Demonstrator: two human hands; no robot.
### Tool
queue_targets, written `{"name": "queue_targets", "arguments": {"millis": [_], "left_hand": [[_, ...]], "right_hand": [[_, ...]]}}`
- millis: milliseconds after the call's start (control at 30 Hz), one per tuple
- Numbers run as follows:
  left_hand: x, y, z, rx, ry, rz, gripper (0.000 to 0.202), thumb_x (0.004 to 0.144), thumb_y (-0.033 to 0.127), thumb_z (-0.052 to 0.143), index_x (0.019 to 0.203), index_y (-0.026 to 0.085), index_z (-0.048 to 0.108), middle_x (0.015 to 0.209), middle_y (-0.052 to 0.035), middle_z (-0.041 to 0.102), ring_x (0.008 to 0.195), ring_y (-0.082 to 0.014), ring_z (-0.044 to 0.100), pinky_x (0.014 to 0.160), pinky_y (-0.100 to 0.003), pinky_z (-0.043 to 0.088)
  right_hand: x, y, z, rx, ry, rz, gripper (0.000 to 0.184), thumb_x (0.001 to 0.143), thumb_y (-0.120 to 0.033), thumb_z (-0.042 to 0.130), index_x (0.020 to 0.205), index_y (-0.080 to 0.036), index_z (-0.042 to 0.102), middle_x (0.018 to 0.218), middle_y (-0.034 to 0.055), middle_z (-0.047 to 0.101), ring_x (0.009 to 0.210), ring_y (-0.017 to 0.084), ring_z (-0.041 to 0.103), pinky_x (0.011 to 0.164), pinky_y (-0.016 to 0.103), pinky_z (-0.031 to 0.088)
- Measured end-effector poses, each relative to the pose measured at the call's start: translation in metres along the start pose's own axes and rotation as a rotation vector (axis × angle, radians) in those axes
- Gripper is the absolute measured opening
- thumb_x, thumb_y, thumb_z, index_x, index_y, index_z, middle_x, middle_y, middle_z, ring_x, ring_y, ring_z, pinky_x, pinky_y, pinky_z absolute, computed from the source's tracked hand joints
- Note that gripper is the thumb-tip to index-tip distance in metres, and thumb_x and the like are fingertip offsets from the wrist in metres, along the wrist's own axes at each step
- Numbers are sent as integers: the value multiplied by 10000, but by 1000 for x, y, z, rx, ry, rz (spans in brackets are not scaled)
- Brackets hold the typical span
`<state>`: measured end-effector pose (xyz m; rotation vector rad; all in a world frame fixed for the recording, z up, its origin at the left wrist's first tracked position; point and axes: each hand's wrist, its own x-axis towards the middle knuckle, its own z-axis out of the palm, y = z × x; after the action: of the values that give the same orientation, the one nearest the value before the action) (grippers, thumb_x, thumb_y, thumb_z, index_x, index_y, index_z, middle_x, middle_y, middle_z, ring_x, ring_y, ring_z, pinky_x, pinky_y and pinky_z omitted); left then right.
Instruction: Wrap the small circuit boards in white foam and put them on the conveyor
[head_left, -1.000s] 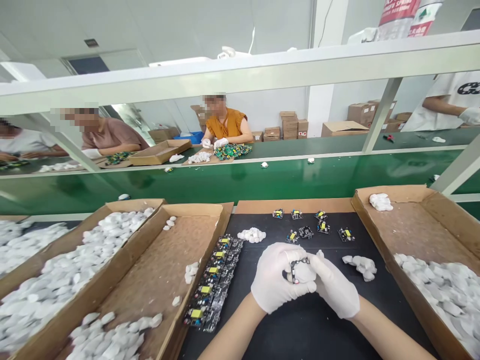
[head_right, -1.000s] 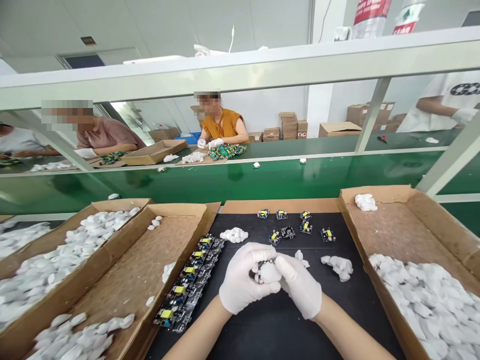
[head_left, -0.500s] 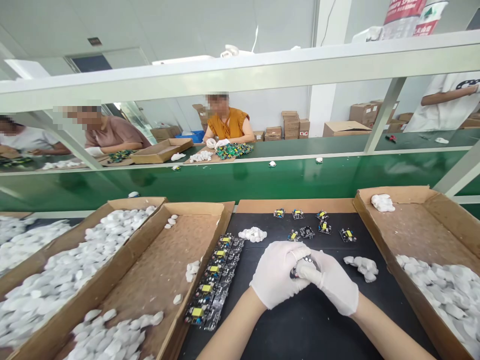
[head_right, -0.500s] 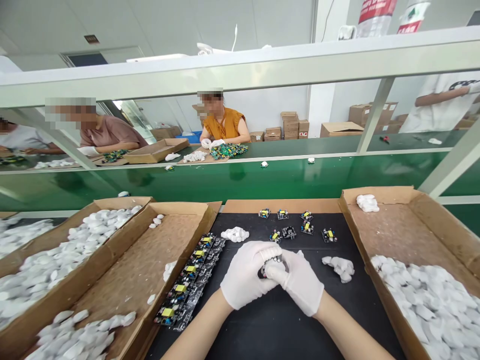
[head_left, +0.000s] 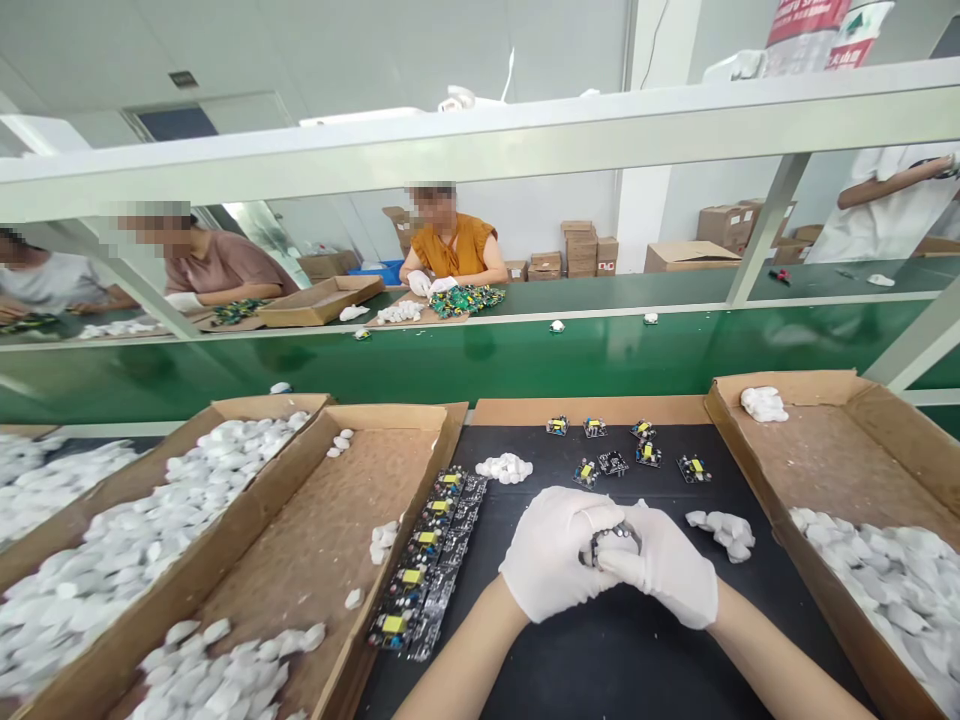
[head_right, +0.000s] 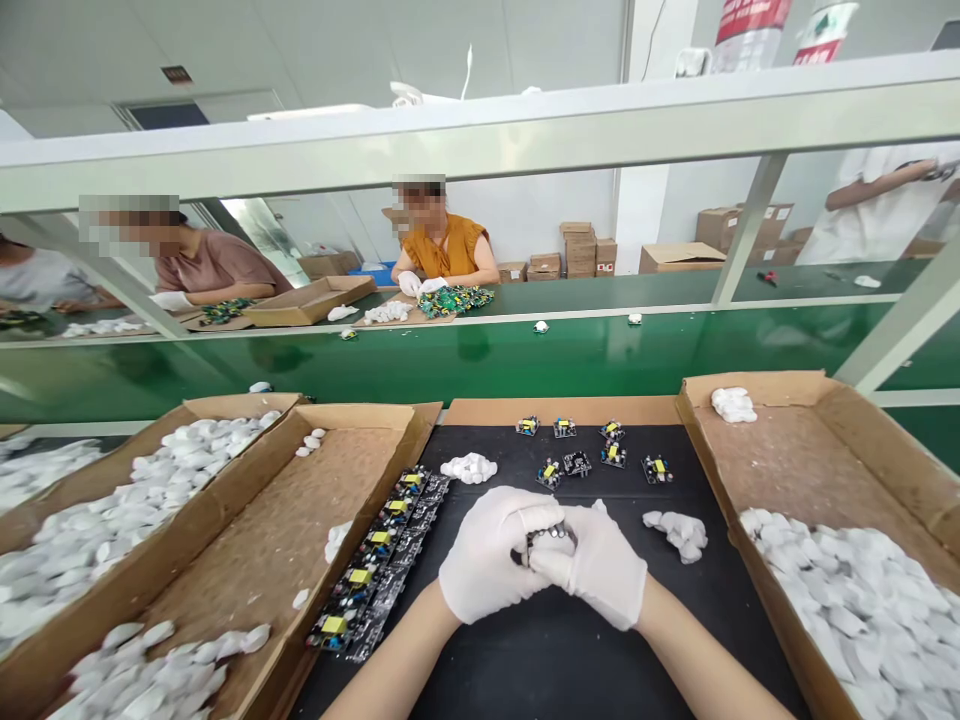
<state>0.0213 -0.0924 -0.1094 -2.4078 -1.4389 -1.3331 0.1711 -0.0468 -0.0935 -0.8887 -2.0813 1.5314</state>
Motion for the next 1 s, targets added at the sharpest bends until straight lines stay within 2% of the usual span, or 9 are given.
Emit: {"name": "queue_targets", "arguments": {"millis": [133, 233, 367, 467, 600, 700, 767, 900, 1000], "left_hand": [[-1, -1, -4, -291, 71, -137, 476, 698, 606, 627, 949, 202, 650, 927, -82, 653, 851, -207, 629, 756, -333, 515], [-2, -2, -3, -430, 89, -185, 627, 665, 743, 520, 936, 195, 662, 993, -109, 628, 901, -228, 623, 798, -365, 517], [-3, 0, 0, -484, 46, -195, 673, 619, 761, 538, 969, 197, 651, 1037, -126, 612, 953, -256, 604, 852, -413, 498], [-2, 3, -2, -577, 6, -217, 740, 629, 795, 475, 1016, 185, 634, 1063, -139, 601, 988, -270, 589, 858, -424, 495], [-2, 7, -4, -660, -31, -308, 452, 828, 568, 478, 981, 172, 631, 1019, -113, 629, 928, -219, 611, 802, -352, 519], [-4, 8, -2, -542, -39, -350, 266, 812, 375, 533, 946, 165, 627, 844, -70, 677, 637, -145, 607, 633, -283, 532], [-6, 8, 0, -420, -8, -341, 218, 761, 304, 541, 906, 170, 633, 769, -48, 690, 559, -129, 587, 577, -264, 524], [-8, 5, 0, -300, 30, -271, 219, 711, 290, 564, 887, 185, 640, 796, -37, 711, 656, -147, 645, 603, -240, 533], [-8, 3, -2, -285, 38, -267, 242, 732, 334, 573, 912, 187, 643, 798, -32, 714, 643, -138, 650, 608, -234, 538]], "right_hand": [[-3, 1, 1, 366, -141, -109, 431, 832, -524, 453, 822, -134, 635, 809, 55, 616, 773, 197, 539, 735, 336, 423], [-2, -2, 7, 581, -223, -141, 425, 827, -528, 488, 865, -129, 631, 853, 74, 613, 822, 202, 549, 742, 332, 418], [0, -8, 12, 601, -219, -104, 332, 797, -461, 563, 742, -141, 629, 786, 52, 606, 801, 188, 551, 751, 322, 421], [0, -8, 11, 560, -164, -71, 360, 785, -489, 566, 698, -142, 609, 735, 44, 596, 758, 179, 544, 729, 321, 428], [2, -6, 10, 441, -96, -116, 497, 736, -625, 558, 721, -134, 633, 720, 59, 612, 744, 197, 552, 769, 366, 437], [2, -2, 15, 534, -93, -110, 494, 713, -621, 593, 766, -134, 660, 756, 74, 637, 783, 218, 582, 818, 388, 436], [2, 2, 20, 686, -129, -63, 465, 710, -588, 619, 803, -135, 665, 784, 84, 648, 811, 227, 599, 820, 390, 446], [0, 11, 27, 876, -179, 27, 423, 739, -538, 624, 858, -134, 667, 823, 104, 659, 859, 239, 609, 838, 403, 450], [0, 12, 27, 937, -208, 12, 405, 776, -534, 584, 863, -148, 671, 819, 109, 664, 869, 241, 611, 845, 412, 452]]}}
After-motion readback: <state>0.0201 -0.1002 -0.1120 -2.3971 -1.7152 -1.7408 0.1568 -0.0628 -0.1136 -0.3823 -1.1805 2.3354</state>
